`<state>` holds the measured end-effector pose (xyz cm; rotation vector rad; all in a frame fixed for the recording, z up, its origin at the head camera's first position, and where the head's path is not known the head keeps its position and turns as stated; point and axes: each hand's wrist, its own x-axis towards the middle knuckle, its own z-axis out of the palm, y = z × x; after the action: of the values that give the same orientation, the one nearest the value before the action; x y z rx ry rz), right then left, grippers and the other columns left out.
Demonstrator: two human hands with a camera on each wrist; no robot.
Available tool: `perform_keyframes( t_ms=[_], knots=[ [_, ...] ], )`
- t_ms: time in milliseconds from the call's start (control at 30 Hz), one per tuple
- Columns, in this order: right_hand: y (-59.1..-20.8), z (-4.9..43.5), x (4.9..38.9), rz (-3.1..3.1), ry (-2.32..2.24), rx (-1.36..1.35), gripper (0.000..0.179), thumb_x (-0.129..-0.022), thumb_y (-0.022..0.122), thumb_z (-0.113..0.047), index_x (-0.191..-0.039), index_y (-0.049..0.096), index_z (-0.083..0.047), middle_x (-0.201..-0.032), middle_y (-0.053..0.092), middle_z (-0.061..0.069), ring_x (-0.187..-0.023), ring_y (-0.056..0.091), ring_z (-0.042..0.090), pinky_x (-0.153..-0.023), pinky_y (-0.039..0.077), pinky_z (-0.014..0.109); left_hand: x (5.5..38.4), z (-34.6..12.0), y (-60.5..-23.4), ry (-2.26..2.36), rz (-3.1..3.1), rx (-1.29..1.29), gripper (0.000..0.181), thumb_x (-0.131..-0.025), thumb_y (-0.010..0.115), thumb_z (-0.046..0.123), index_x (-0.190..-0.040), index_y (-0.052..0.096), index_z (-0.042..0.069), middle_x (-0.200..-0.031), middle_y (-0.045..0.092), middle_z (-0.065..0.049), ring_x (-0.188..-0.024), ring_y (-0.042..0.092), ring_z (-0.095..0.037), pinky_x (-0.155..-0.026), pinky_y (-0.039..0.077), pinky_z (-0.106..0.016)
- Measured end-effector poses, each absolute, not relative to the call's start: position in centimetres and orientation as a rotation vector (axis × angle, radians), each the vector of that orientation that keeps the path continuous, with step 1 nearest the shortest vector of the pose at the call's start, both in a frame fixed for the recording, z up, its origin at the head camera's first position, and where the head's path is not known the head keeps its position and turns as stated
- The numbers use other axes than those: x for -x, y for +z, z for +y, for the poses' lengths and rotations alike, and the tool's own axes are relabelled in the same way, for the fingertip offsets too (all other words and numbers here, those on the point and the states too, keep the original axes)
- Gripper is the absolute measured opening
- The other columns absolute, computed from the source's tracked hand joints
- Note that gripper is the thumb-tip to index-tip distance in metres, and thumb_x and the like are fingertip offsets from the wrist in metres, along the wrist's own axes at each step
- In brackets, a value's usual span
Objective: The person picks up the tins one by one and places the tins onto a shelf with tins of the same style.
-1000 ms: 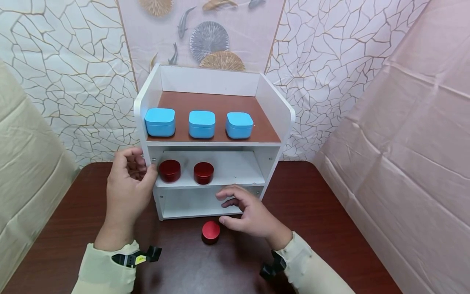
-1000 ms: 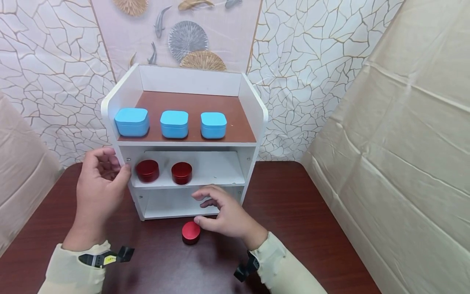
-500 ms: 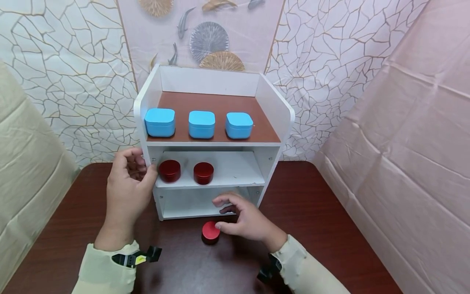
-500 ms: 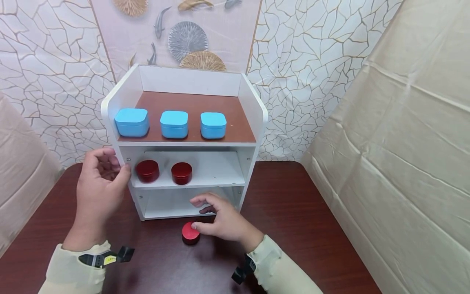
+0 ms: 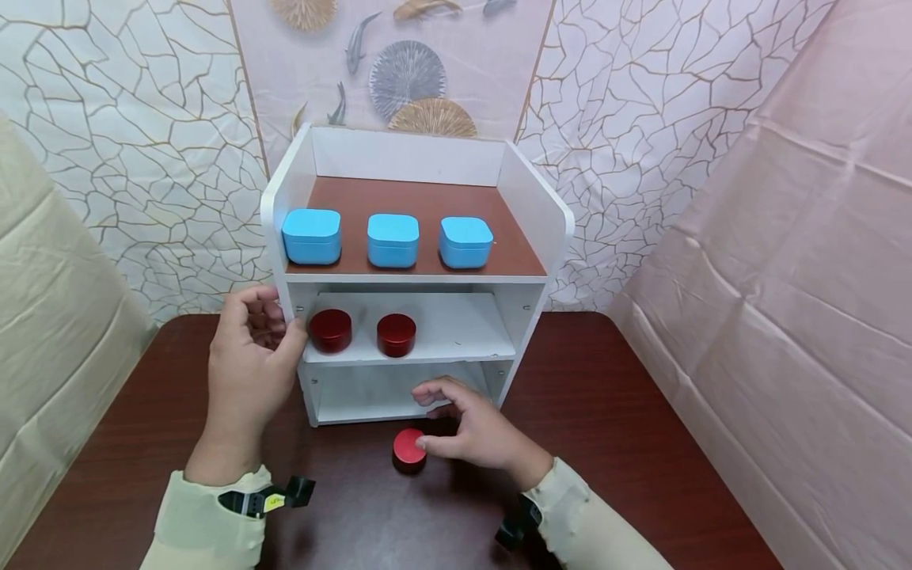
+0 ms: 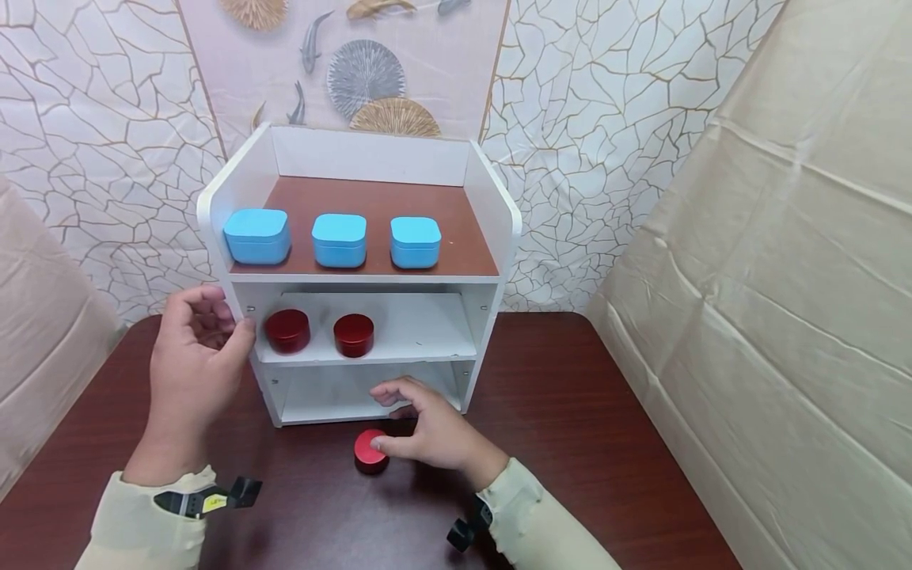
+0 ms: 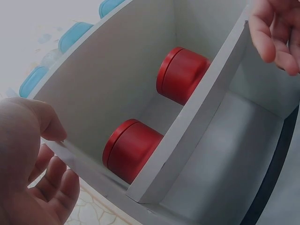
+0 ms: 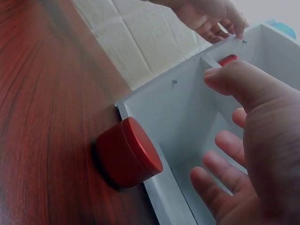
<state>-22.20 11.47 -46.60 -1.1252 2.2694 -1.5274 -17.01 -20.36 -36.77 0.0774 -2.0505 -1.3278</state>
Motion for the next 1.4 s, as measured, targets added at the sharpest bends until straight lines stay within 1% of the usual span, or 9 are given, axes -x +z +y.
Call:
perform_keyframes(
  t_ms=[67, 200, 300, 400, 633, 800, 1000, 1200, 1400],
  knots=[
    [-46.8, 11.5, 22.3, 2.264, -1.518, 1.106, 0.065, -0.091, 0.095, -0.017, -0.148, 0.065, -0.018, -0.146, 0.068, 0.005, -0.136, 0.065, 0.041, -0.111, 0.062, 0.048, 17.0, -20.3, -36.8, -1.329, -2.048, -0.075, 0.045, -0.104, 0.073, 0.013, -0.146, 0.056, 0.010, -0.113, 0.056, 0.004, -0.102, 0.056, -0.013, -0.082, 0.048, -0.014],
    [-47.6, 11.4, 22.5, 2.265, -1.476, 1.089, 0.067, -0.092, 0.094, -0.018, -0.151, 0.063, -0.012, -0.148, 0.066, 0.016, -0.135, 0.065, 0.045, -0.112, 0.061, 0.046, 17.1, -20.3, -36.7, -1.331, -2.047, -0.073, 0.045, -0.104, 0.073, 0.013, -0.146, 0.056, 0.010, -0.113, 0.055, 0.004, -0.102, 0.056, -0.013, -0.082, 0.048, -0.014],
    [-48.0, 11.4, 22.6, 2.276, -1.437, 1.089, 0.071, -0.093, 0.093, -0.019, -0.154, 0.060, -0.006, -0.150, 0.065, 0.022, -0.135, 0.066, 0.043, -0.113, 0.061, 0.045, 17.1, -20.3, -36.8, -1.329, -2.047, -0.067, 0.046, -0.104, 0.073, 0.012, -0.146, 0.056, 0.010, -0.113, 0.055, 0.004, -0.102, 0.056, -0.013, -0.082, 0.048, -0.014],
    [-48.5, 11.3, 22.7, 2.287, -1.414, 1.098, 0.075, -0.092, 0.093, -0.020, -0.156, 0.058, -0.003, -0.150, 0.065, 0.023, -0.134, 0.067, 0.040, -0.113, 0.060, 0.045, 17.2, -20.3, -36.9, -1.324, -2.043, -0.060, 0.045, -0.104, 0.073, 0.012, -0.146, 0.056, 0.010, -0.112, 0.056, 0.004, -0.101, 0.056, -0.014, -0.081, 0.048, -0.014],
    [-49.5, 11.2, 22.8, 2.291, -1.408, 1.087, 0.077, -0.091, 0.095, -0.021, -0.157, 0.058, -0.010, -0.148, 0.065, 0.022, -0.133, 0.067, 0.039, -0.113, 0.060, 0.046, 17.2, -20.3, -36.8, -1.322, -2.039, -0.063, 0.045, -0.104, 0.073, 0.012, -0.145, 0.057, 0.010, -0.111, 0.056, 0.005, -0.101, 0.056, -0.013, -0.081, 0.047, -0.015],
    [-50.0, 11.0, 22.8, 2.301, -1.386, 1.089, 0.080, -0.090, 0.096, -0.021, -0.158, 0.056, -0.008, -0.146, 0.066, 0.020, -0.130, 0.068, 0.036, -0.113, 0.060, 0.047, 17.1, -20.3, -36.7, -1.315, -2.046, -0.076, 0.045, -0.104, 0.073, 0.013, -0.146, 0.057, 0.009, -0.111, 0.056, 0.004, -0.101, 0.056, -0.013, -0.082, 0.048, -0.015],
    [-50.6, 10.8, 22.6, 2.321, -1.340, 1.064, 0.085, -0.088, 0.098, -0.023, -0.161, 0.055, -0.011, -0.146, 0.068, 0.013, -0.130, 0.069, 0.027, -0.113, 0.060, 0.044, 17.1, -20.4, -36.8, -1.317, -2.051, -0.082, 0.045, -0.104, 0.073, 0.013, -0.146, 0.057, 0.010, -0.111, 0.056, 0.004, -0.101, 0.056, -0.013, -0.081, 0.048, -0.015],
    [-51.3, 10.7, 22.5, 2.342, -1.306, 1.033, 0.083, -0.086, 0.099, -0.026, -0.158, 0.058, -0.018, -0.145, 0.069, 0.006, -0.128, 0.068, 0.014, -0.115, 0.057, 0.037, 17.1, -20.3, -36.8, -1.319, -2.055, -0.094, 0.046, -0.104, 0.073, 0.013, -0.147, 0.056, 0.011, -0.113, 0.056, 0.004, -0.103, 0.056, -0.013, -0.083, 0.048, -0.014],
    [-51.6, 10.6, 22.2, 2.385, -1.260, 1.037, 0.079, -0.085, 0.100, -0.027, -0.153, 0.062, -0.018, -0.143, 0.070, 0.004, -0.126, 0.068, 0.010, -0.115, 0.056, 0.035, 17.0, -20.3, -36.8, -1.317, -2.065, -0.101, 0.047, -0.105, 0.073, 0.014, -0.148, 0.055, 0.011, -0.114, 0.055, 0.005, -0.104, 0.056, -0.012, -0.084, 0.048, -0.016]
  ],
)
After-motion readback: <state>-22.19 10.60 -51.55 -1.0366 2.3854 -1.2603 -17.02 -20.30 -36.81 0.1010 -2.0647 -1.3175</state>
